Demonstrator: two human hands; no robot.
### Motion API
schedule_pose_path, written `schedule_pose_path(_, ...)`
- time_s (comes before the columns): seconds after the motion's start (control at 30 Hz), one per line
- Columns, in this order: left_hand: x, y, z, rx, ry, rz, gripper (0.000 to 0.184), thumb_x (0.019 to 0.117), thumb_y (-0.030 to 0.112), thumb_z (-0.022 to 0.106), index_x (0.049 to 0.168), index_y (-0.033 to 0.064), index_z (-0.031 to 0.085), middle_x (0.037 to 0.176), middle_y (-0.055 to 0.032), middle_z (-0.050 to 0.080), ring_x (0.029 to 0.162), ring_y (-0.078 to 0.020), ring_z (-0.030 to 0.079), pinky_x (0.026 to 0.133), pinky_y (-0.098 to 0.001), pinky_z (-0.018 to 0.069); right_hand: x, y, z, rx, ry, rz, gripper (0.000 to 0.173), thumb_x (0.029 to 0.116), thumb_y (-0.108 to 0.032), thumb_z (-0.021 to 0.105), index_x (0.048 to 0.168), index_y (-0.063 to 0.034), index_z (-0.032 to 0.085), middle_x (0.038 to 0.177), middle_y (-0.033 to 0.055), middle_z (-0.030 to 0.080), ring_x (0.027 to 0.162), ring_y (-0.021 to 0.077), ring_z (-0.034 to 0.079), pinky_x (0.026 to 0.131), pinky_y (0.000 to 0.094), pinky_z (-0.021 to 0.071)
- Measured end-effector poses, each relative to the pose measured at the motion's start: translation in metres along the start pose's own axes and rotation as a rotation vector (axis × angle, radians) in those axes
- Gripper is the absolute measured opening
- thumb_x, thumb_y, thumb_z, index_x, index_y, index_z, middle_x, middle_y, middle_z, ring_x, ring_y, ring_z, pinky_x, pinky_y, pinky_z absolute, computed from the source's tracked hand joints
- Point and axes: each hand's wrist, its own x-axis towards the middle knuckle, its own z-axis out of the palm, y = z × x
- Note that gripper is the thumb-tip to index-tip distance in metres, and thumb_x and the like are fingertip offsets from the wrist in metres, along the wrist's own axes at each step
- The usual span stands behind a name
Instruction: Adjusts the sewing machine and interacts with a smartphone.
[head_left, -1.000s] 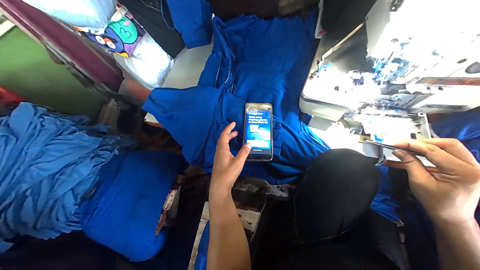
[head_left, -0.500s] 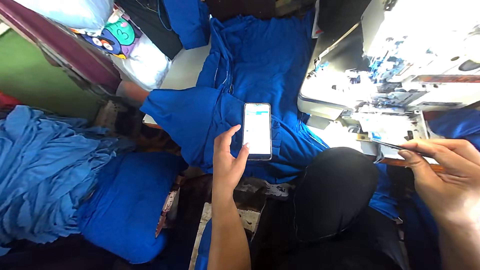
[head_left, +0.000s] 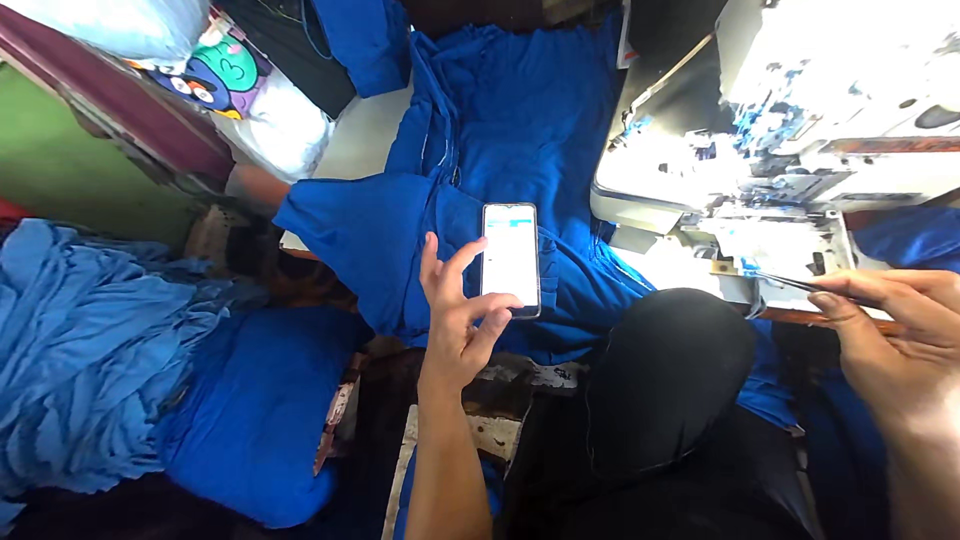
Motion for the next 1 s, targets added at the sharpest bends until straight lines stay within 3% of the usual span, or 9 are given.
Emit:
schedule_pose_path(0.5,-0.011,-0.003,0.005,0.07,-0.085,-0.03,0.051,0.1053,0.059,0.036,0.096,0.0341,0.08,0.162,-0.0029,0.037,0.157,-0.0332,0.007,0.121,-0.0657,-0.0075,0.003,-0.001,-0.002,0.006,0.017,-0.031,0.021,0.0968,-0.02,0.067,0.096,-0.0005,0.077,0.094,0.0138,0.068,0.092,0.0115,0.061,0.084,0.0216,0.0473)
schedule_pose_path(0.57,-0.011,-0.002,0.002,0.045,-0.076,-0.026,0.052,0.1053,0.061,0.033,0.102,0.035,0.079,0.162,-0.0007,0.038,0.157,-0.0325,0.006,0.121,-0.0639,-0.0072,0.003,0.0,-0.003,0.01,0.018,-0.033,0.021,0.0968,-0.019,0.067,0.096,0.0,0.076,0.095,0.0138,0.068,0.093,0.0122,0.062,0.085,0.0224,0.0479)
schedule_pose_path(0.67,-0.011,0.0,-0.005,0.012,0.007,-0.014,0.057,0.1045,0.064,0.029,0.117,0.033,0.075,0.16,0.0031,0.041,0.157,-0.031,0.006,0.124,-0.0594,-0.0045,0.003,0.0,-0.006,0.015,0.016,-0.029,0.021,0.0966,-0.019,0.068,0.097,0.0011,0.076,0.096,0.0147,0.068,0.093,0.0116,0.063,0.084,0.0201,0.0506)
schedule_pose_path(0.8,-0.011,-0.004,-0.018,0.035,0.208,-0.03,0.065,0.1046,0.064,0.022,0.124,0.0272,0.071,0.155,0.0046,0.047,0.155,-0.0286,0.015,0.125,-0.0561,0.0,0.003,0.0,-0.005,0.016,0.018,-0.029,0.021,0.0965,-0.018,0.068,0.097,0.0013,0.076,0.095,0.0149,0.068,0.093,0.0122,0.063,0.084,0.0209,0.0503)
schedule_pose_path(1.0,-0.014,-0.007,-0.025,-0.108,0.386,-0.069,0.055,0.1056,0.06,0.03,0.12,0.0289,0.072,0.15,0.0068,0.051,0.153,-0.0241,0.023,0.126,-0.0504,0.0074,0.0,0.001,-0.004,0.01,0.022,-0.027,0.022,0.0965,-0.019,0.068,0.097,0.0009,0.077,0.094,0.0152,0.068,0.092,0.0127,0.062,0.083,0.0212,0.0489)
